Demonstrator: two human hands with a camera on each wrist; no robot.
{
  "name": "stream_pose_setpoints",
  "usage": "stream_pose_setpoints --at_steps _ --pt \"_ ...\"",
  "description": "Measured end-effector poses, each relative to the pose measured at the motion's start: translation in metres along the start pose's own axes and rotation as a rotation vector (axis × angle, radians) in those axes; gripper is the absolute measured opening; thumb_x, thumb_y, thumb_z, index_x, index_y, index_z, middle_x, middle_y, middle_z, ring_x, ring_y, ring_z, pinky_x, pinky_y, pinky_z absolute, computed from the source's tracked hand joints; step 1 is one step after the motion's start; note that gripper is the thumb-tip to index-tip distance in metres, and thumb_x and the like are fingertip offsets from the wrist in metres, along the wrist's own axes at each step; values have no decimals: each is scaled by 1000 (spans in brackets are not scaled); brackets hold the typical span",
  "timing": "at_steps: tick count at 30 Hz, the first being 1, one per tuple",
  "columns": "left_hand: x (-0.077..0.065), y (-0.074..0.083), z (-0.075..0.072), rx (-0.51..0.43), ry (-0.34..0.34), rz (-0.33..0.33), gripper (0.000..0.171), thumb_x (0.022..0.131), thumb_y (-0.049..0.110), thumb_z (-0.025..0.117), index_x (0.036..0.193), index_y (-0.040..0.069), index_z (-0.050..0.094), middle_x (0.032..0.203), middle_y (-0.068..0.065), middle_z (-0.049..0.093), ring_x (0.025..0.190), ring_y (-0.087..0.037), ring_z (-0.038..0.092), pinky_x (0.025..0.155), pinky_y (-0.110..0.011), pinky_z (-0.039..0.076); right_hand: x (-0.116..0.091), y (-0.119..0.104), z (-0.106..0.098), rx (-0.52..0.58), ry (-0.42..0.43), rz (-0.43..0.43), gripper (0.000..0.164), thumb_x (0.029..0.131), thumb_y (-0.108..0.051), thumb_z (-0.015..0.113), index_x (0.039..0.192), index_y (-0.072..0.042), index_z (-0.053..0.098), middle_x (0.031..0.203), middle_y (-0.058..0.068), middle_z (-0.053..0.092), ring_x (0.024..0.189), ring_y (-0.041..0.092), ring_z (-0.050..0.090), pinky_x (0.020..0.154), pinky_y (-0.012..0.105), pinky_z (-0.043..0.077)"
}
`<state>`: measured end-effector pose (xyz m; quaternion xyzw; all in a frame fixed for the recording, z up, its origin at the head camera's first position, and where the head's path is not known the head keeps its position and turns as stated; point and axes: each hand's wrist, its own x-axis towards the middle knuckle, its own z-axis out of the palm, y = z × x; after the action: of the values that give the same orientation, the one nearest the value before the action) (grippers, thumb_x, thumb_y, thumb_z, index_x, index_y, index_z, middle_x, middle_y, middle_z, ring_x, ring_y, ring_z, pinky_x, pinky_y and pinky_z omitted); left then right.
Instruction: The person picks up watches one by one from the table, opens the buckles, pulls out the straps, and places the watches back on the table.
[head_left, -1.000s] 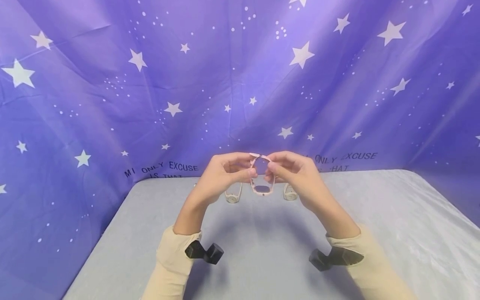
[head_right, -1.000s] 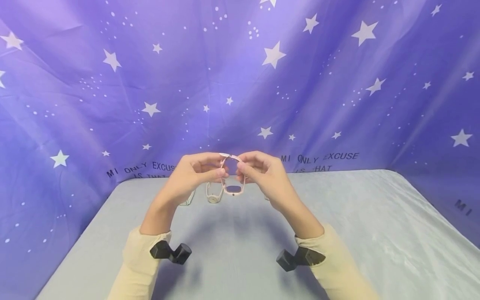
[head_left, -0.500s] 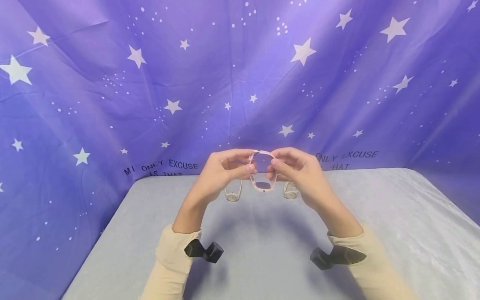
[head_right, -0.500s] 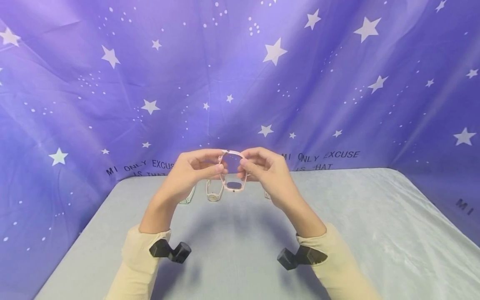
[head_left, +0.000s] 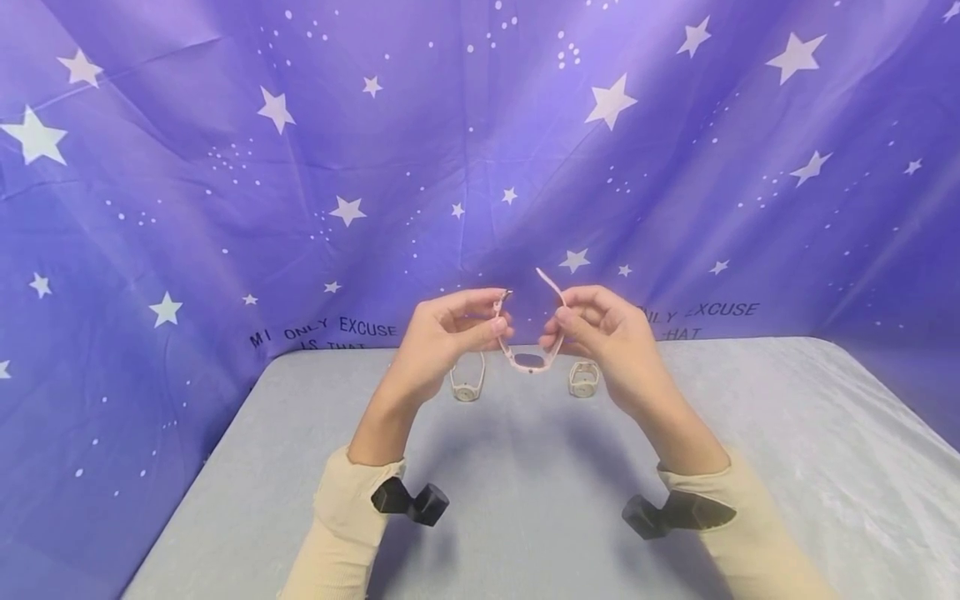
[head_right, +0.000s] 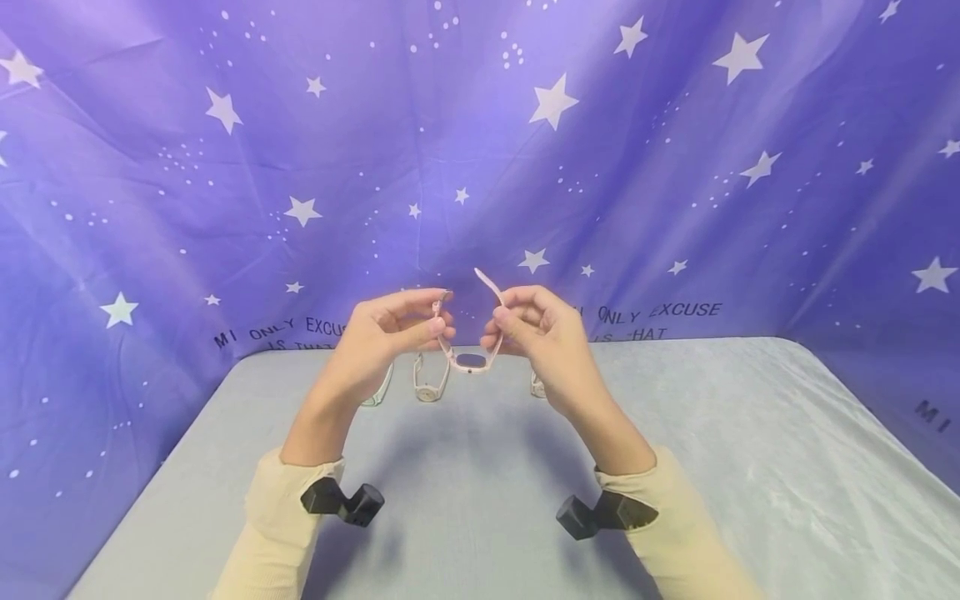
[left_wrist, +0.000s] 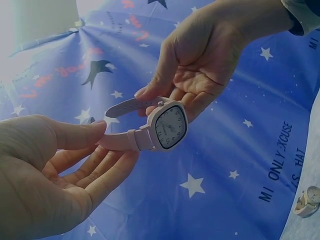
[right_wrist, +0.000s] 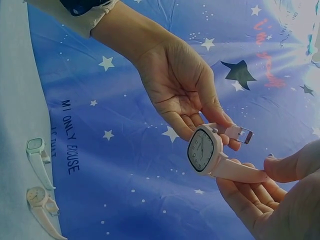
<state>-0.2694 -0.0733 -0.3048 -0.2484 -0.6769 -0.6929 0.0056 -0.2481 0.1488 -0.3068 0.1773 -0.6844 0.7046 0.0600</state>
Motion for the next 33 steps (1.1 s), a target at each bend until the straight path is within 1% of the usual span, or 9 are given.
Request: stream_pose_setpoints --at_steps 6,13,17,20,22,26,30,32,33 --pt "1 0 2 -7 16 -3 40 92 -4 68 132 -6 63 106 -18 70 89 -15 75 89 -42 62 1 1 -1 21 13 -13 10 101 -4 59 111 -5 57 86 -2 74 83 13 74 89 35 62" --pt "2 -2 3 -21 36 -20 39 93 -3 68 132 -5 62 105 -15 71 94 -23 75 89 -42 62 3 4 -3 49 29 -6 10 102 -6 58 112 -5 56 87 0 74 83 12 74 90 35 62" --pt "4 -7 4 -40 52 -53 39 95 -1 66 133 -3 60 108 -14 70 93 -17 74 91 -42 62 7 7 -4 63 35 17 10 103 -7 57 112 -6 54 87 -2 73 83 12 74 89 34 62" --pt "6 -11 6 -52 58 -75 39 96 0 65 134 -2 59 112 -16 70 92 -14 73 92 -42 61 10 9 -4 74 42 38 9 104 -7 56 112 -7 54 86 -3 73 83 11 74 89 34 62" --pt "8 -15 7 -56 60 -82 39 96 1 65 134 -2 59 115 -23 68 92 -13 73 93 -42 61 11 10 -5 78 46 56 8 104 -8 56 112 -8 54 86 -4 72 83 11 73 88 34 62" --pt "9 -20 9 -54 67 -90 37 98 2 64 134 -2 59 118 -28 65 91 -12 72 93 -41 61 14 12 -5 90 45 88 8 104 -9 55 112 -10 53 84 -6 73 82 10 73 87 33 62" --pt "11 -24 12 -48 69 -100 38 99 1 62 136 -4 57 113 -22 67 91 -11 71 92 -41 61 15 14 -6 95 40 96 7 105 -9 54 112 -10 52 84 -6 73 82 10 72 86 33 62" --pt "11 -26 13 -48 66 -103 37 99 1 61 135 -5 56 109 -16 68 91 -12 71 92 -43 61 15 15 -6 97 39 100 8 105 -9 54 112 -9 52 84 -7 73 82 10 72 86 34 62" --pt "11 -27 14 -48 61 -103 37 99 0 61 136 -6 56 109 -17 68 90 -12 71 91 -43 61 15 15 -6 95 40 105 7 105 -9 54 112 -9 52 84 -6 73 81 11 72 87 34 62"
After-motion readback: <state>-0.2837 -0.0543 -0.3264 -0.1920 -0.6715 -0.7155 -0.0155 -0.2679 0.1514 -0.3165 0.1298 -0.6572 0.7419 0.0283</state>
